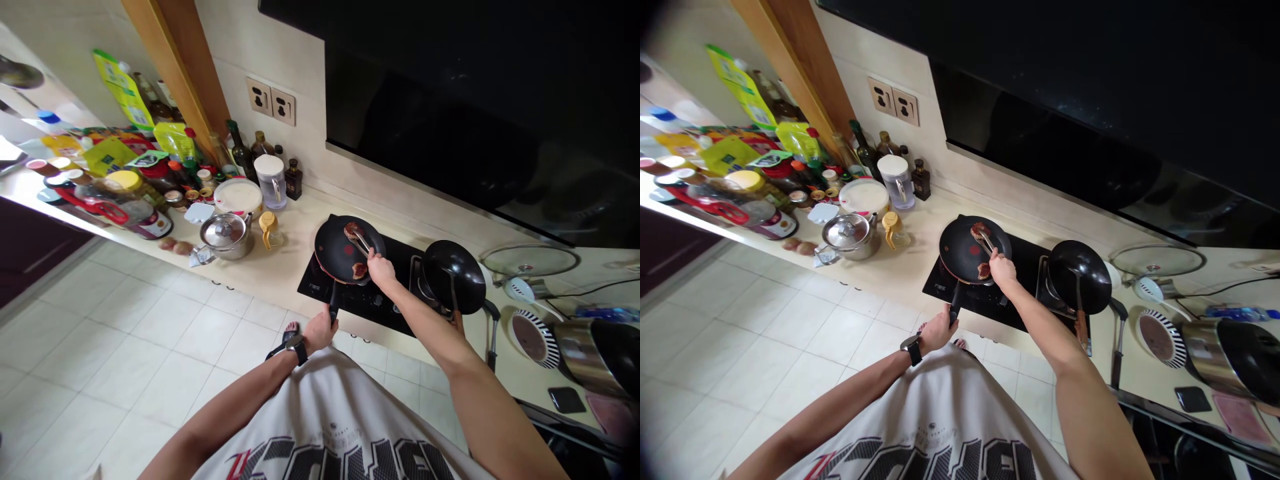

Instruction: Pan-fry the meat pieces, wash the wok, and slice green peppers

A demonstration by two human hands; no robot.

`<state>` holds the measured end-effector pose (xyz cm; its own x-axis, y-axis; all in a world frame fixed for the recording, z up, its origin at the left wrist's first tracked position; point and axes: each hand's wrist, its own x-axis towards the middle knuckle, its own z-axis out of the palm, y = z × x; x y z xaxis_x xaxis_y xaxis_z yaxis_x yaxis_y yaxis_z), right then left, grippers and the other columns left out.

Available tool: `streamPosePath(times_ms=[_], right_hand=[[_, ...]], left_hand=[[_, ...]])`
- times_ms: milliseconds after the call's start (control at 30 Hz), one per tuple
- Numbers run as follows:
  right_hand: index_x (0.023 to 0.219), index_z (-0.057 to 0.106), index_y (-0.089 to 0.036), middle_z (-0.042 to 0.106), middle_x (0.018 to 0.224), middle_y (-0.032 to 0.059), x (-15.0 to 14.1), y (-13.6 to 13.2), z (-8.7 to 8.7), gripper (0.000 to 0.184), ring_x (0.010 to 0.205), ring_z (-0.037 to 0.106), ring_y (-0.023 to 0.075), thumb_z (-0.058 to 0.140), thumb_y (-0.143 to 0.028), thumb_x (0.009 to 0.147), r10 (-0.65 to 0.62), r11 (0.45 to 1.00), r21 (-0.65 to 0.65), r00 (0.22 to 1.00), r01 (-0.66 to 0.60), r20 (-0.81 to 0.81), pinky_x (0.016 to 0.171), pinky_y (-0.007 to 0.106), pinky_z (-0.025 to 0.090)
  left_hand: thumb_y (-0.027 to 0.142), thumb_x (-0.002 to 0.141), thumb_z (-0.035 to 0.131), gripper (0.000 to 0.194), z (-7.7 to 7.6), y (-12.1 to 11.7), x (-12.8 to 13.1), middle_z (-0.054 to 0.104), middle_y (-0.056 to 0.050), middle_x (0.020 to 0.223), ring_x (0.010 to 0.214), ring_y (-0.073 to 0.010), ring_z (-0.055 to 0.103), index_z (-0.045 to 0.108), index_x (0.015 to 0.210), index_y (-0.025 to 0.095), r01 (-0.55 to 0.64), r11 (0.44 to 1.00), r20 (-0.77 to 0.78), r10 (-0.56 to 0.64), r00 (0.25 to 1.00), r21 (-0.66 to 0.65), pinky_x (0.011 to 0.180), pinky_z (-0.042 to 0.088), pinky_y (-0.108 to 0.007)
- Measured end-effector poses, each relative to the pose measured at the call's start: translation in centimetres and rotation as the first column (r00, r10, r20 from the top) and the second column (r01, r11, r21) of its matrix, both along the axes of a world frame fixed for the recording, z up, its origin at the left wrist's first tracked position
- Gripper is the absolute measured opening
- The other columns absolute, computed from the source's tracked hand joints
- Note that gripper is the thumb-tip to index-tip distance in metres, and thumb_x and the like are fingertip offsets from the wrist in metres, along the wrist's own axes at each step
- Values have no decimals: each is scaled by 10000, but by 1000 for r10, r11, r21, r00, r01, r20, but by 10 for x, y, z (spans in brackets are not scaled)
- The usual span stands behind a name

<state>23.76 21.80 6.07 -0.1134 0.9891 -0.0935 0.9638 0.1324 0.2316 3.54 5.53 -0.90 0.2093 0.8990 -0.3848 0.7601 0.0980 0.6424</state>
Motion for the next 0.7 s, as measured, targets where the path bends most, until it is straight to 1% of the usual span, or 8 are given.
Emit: streamPosePath(times_ms=[100,167,267,367,433,533,633,700], right_hand=[[1394,542,-106,706,935,130,11,7,6,420,739,707,185,548,-210,987,-174,983,-130,877,129,-448,681,277,564],[1216,622,-133,672,809,46,20,9,12,258,541,607,105,585,-229,979,-364,931,-300,537,207,-761,506,193,496],[937,609,-120,598,696,1,33,6,19,77,431,455,38,575,-175,980,-567,797,-564,-53,214,-822,380,122,360],[857,576,-123,575,674,-1,48,-6,25,126,429,428,28,579,-162,977,-623,714,-663,-227,226,-749,364,112,326],[915,604,-120,582,695,0,56,-18,29,90,434,449,42,602,-193,968,-603,751,-603,-94,268,-792,369,134,342],[1156,635,-136,644,789,26,62,-37,33,225,497,567,95,598,-265,975,-477,878,-398,419,265,-773,466,195,457],[1448,487,-117,699,997,136,57,-47,34,500,768,716,212,571,-304,992,-205,974,-161,916,158,-346,712,306,557],[1544,351,-58,669,1102,226,49,-48,30,592,903,727,264,505,-265,1012,-63,995,-78,998,62,-3,794,347,554]], left_hand=[[300,993,466,412,1,0,0,737,-192,1073,1002,-301,724,371,1349,116,-1,1000,-3,1,1000,-4,779,480,-337],[293,990,464,414,1,0,1,737,-190,1079,1004,-299,724,369,1351,112,-6,1000,-3,6,1000,-3,781,480,-336],[287,989,459,413,1,0,1,737,-191,1083,999,-300,725,368,1350,106,-7,1000,-2,7,1000,-4,774,479,-337],[296,989,459,422,1,0,0,737,-193,1074,990,-308,726,362,1353,105,8,1000,4,-8,1000,3,761,478,-342],[299,991,457,421,1,0,-1,737,-195,1070,985,-309,727,362,1354,106,14,1000,-2,-14,1000,8,753,476,-341],[290,995,449,416,0,0,-1,741,-191,1053,975,-298,730,355,1356,106,8,1000,-13,-8,1000,9,748,470,-330],[284,996,448,420,-3,1,0,744,-185,1028,962,-293,733,343,1359,99,14,1000,0,-14,1000,8,744,465,-324],[289,996,455,417,-5,1,0,742,-189,1034,965,-297,732,348,1352,101,20,1000,-1,-20,1000,8,745,464,-326]])
